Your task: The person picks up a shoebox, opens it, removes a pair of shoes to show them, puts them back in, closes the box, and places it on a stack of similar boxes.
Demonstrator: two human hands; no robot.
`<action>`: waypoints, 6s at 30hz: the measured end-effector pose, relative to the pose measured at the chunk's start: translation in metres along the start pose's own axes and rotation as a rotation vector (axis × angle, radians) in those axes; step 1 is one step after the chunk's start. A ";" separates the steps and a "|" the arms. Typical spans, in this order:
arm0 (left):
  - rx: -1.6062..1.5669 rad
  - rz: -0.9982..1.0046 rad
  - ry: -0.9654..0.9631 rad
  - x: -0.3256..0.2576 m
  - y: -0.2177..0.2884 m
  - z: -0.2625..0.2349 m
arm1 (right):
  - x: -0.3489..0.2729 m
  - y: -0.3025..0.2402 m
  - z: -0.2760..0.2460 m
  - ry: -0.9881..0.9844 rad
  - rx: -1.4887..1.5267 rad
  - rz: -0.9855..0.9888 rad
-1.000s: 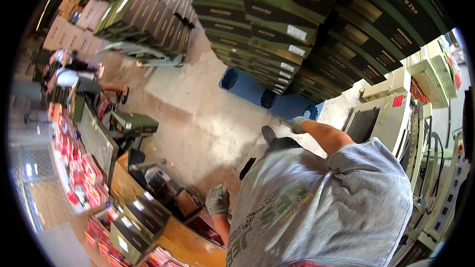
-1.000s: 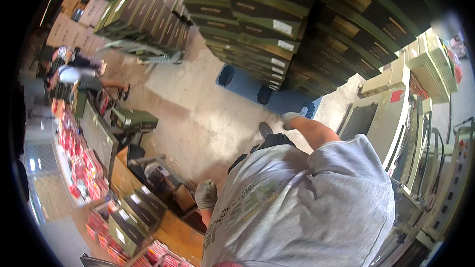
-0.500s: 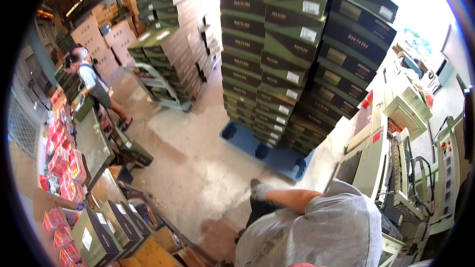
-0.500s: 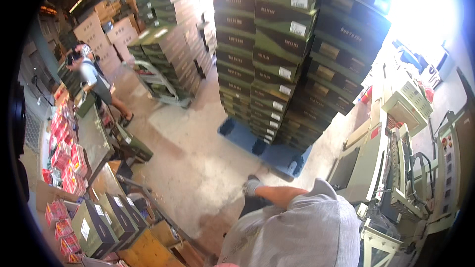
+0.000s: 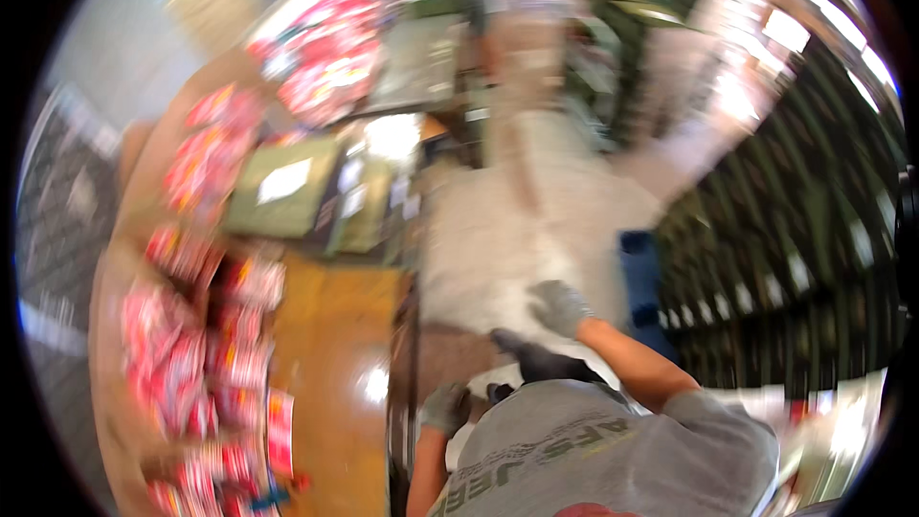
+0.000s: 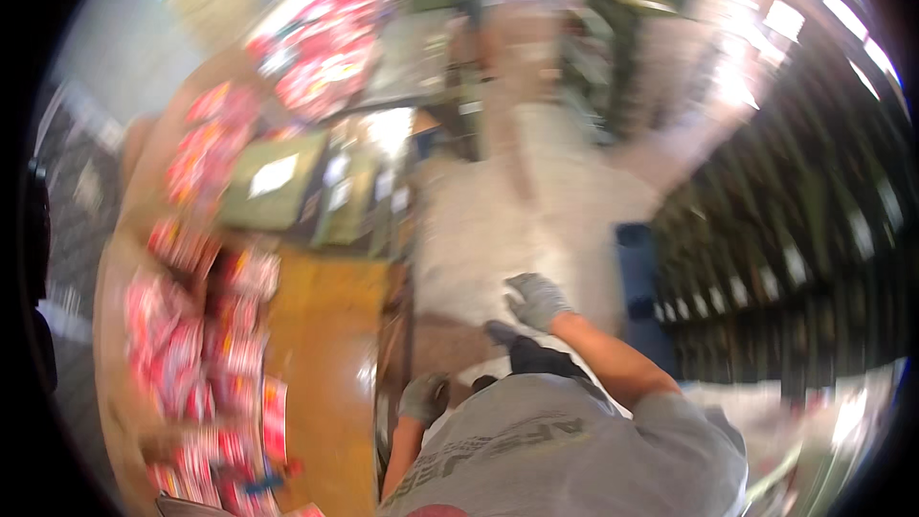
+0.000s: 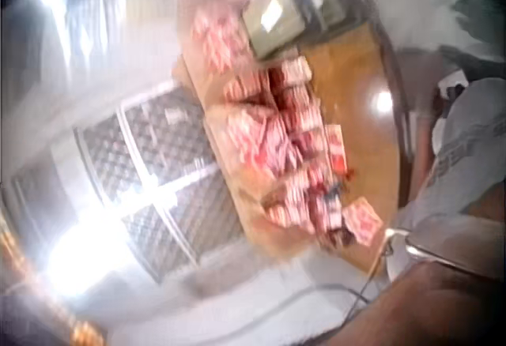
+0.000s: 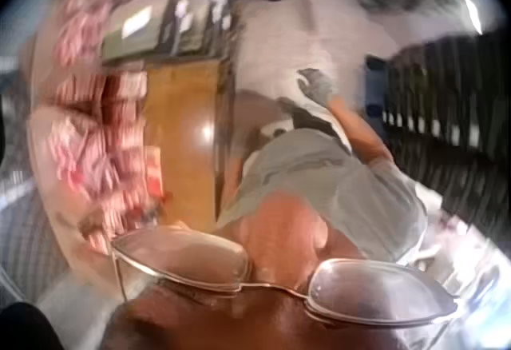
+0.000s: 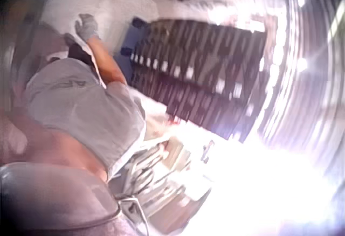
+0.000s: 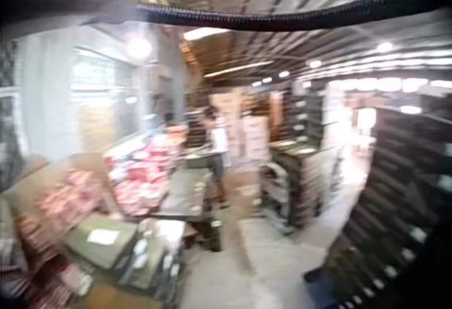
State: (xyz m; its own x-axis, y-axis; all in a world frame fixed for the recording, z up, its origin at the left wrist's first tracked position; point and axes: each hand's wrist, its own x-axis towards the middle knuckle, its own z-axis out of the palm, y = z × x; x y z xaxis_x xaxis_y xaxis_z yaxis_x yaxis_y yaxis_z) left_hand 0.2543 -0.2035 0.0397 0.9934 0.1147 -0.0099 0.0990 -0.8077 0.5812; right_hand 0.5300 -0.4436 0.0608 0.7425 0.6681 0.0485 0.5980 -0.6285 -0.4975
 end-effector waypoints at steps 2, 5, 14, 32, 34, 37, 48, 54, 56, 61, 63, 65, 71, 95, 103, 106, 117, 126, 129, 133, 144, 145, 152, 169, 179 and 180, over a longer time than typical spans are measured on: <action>0.023 -0.079 0.096 -0.001 -0.011 -0.014 | 0.057 -0.011 -0.001 -0.026 0.052 -0.093; 0.078 -0.225 0.231 -0.030 -0.019 -0.019 | 0.135 -0.056 0.000 0.101 0.083 -0.274; 0.173 -0.741 0.596 -0.070 0.038 0.009 | 0.417 -0.234 0.046 -0.135 1.171 0.110; 0.072 -0.985 0.773 -0.148 -0.011 -0.011 | 0.157 -0.343 0.164 -0.513 1.685 0.329; -0.044 -1.084 0.968 -0.160 -0.040 -0.020 | 0.112 -0.303 0.225 -0.696 1.876 0.417; -0.589 -1.291 1.268 -0.182 -0.094 -0.015 | 0.066 -0.258 0.267 -1.180 1.307 0.852; -1.067 -1.300 0.974 -0.205 -0.147 0.001 | 0.145 -0.229 0.311 -0.627 0.471 0.029; -1.100 -1.307 1.057 -0.208 -0.160 0.014 | 0.179 -0.278 0.381 -0.891 0.640 -0.024; -1.111 -1.327 1.112 -0.215 -0.163 0.012 | 0.175 -0.270 0.406 -1.001 0.772 -0.012; -1.007 -1.341 1.403 -0.233 -0.174 0.023 | 0.117 -0.300 0.382 -1.227 1.129 0.387; -0.933 -1.426 1.364 -0.221 -0.160 -0.001 | 0.111 -0.336 0.344 -1.375 1.001 0.533; -0.875 -1.505 1.387 -0.215 -0.158 -0.007 | 0.112 -0.349 0.336 -1.433 0.912 0.231; -0.729 -1.503 1.451 -0.212 -0.174 0.015 | 0.121 -0.325 0.362 -1.629 0.893 0.089; -1.123 -0.789 1.589 -0.274 -0.152 0.012 | 0.151 -0.372 0.316 -1.706 0.780 0.024; 0.567 -0.485 0.570 -0.307 -0.112 -0.159 | 0.218 -0.407 0.283 -2.021 0.867 0.449; 0.540 -0.378 0.542 -0.289 -0.098 -0.198 | 0.243 -0.406 0.306 -1.957 0.859 0.497; 0.305 -1.265 1.002 -0.189 -0.058 -0.274 | 0.184 -0.360 0.364 -1.507 1.609 0.750; -0.919 -1.192 1.335 -0.431 -0.049 -0.162 | 0.158 -0.353 0.404 -0.992 0.460 -0.606; -1.182 -1.232 1.598 -0.470 -0.045 -0.092 | 0.130 -0.332 0.366 -0.880 0.395 -0.577; -0.690 -1.602 1.435 -0.493 -0.087 -0.026 | 0.119 -0.333 0.353 -0.791 0.260 -0.509; 0.334 -1.384 0.789 -0.250 -0.122 -0.051 | 0.114 -0.356 0.370 -0.674 0.118 -0.583; 0.338 -1.344 0.583 -0.211 -0.117 -0.068 | 0.116 -0.355 0.370 -0.680 0.104 -0.604; 0.127 -1.332 0.537 -0.172 -0.168 -0.027 | 0.126 -0.345 0.363 -0.684 -0.119 -0.732; 0.316 -1.193 1.074 -0.232 -0.100 -0.042 | 0.086 -0.509 0.402 -0.552 -0.655 -2.107; -0.034 -1.622 0.511 -0.222 -0.143 -0.027 | 0.133 -0.578 0.250 -0.894 -0.572 -2.184; -0.025 -1.633 0.517 -0.222 -0.145 -0.026 | 0.148 -0.569 0.236 -0.832 -0.551 -2.117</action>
State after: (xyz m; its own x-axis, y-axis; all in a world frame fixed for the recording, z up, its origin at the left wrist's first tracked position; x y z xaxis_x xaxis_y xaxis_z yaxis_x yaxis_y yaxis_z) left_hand 0.0181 -0.0967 -0.0215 -0.2509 0.9138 -0.3194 0.9086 0.3361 0.2481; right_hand 0.2284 0.1065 0.1466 -0.9366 0.1629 -0.3103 0.1865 0.9813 -0.0479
